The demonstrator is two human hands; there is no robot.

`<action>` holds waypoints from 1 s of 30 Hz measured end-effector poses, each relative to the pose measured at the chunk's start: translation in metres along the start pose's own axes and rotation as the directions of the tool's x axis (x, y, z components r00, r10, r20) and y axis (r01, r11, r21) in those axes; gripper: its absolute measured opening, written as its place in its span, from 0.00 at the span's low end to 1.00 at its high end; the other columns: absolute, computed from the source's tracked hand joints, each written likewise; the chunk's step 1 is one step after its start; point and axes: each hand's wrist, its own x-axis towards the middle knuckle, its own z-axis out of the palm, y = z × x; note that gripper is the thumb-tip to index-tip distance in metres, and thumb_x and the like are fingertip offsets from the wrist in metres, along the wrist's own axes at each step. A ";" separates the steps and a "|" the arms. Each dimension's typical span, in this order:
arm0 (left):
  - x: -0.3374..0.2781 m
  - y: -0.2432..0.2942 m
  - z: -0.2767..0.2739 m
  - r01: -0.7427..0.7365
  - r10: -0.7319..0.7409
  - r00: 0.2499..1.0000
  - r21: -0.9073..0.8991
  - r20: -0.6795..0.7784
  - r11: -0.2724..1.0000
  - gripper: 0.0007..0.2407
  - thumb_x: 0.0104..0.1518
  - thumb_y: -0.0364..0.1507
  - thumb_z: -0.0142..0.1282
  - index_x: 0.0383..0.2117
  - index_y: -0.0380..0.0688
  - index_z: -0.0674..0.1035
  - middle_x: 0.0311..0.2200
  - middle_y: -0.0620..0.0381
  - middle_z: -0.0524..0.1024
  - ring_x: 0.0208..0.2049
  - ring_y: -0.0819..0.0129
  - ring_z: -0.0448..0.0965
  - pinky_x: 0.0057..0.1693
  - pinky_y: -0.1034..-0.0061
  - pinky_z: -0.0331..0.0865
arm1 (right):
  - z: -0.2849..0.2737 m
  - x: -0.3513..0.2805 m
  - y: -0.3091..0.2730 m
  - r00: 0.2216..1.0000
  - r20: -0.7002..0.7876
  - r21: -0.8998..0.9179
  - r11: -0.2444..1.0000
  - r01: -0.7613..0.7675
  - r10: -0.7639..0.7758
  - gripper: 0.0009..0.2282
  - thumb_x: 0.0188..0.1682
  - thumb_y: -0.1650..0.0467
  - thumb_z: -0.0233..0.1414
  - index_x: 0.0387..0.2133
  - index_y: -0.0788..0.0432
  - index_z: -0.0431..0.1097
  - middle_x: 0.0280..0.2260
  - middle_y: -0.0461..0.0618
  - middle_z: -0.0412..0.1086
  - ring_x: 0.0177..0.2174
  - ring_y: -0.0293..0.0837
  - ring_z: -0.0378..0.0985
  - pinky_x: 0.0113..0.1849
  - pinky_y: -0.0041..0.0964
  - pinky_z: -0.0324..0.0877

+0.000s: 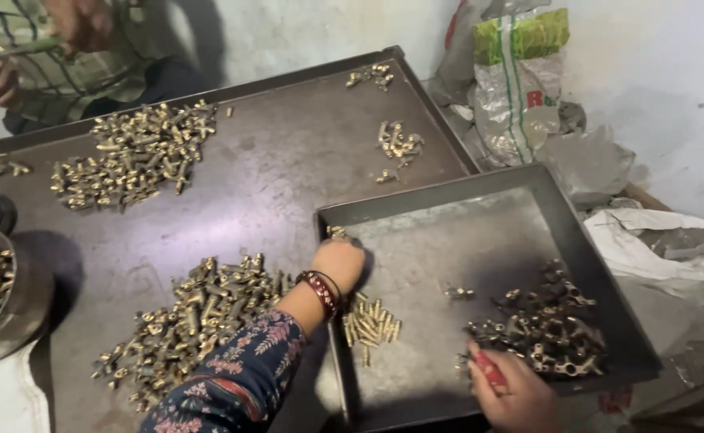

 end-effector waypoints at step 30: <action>-0.187 0.209 -0.105 0.130 -0.085 0.948 -0.617 0.307 -0.776 0.05 0.64 0.27 0.55 0.35 0.38 0.76 0.21 0.55 0.76 0.18 0.73 0.75 0.26 0.81 0.67 | -0.074 0.021 -0.054 0.794 0.049 0.567 0.672 0.477 -0.606 0.11 0.46 0.77 0.58 0.41 0.64 0.71 0.42 0.53 0.73 0.40 0.41 0.79 0.40 0.29 0.74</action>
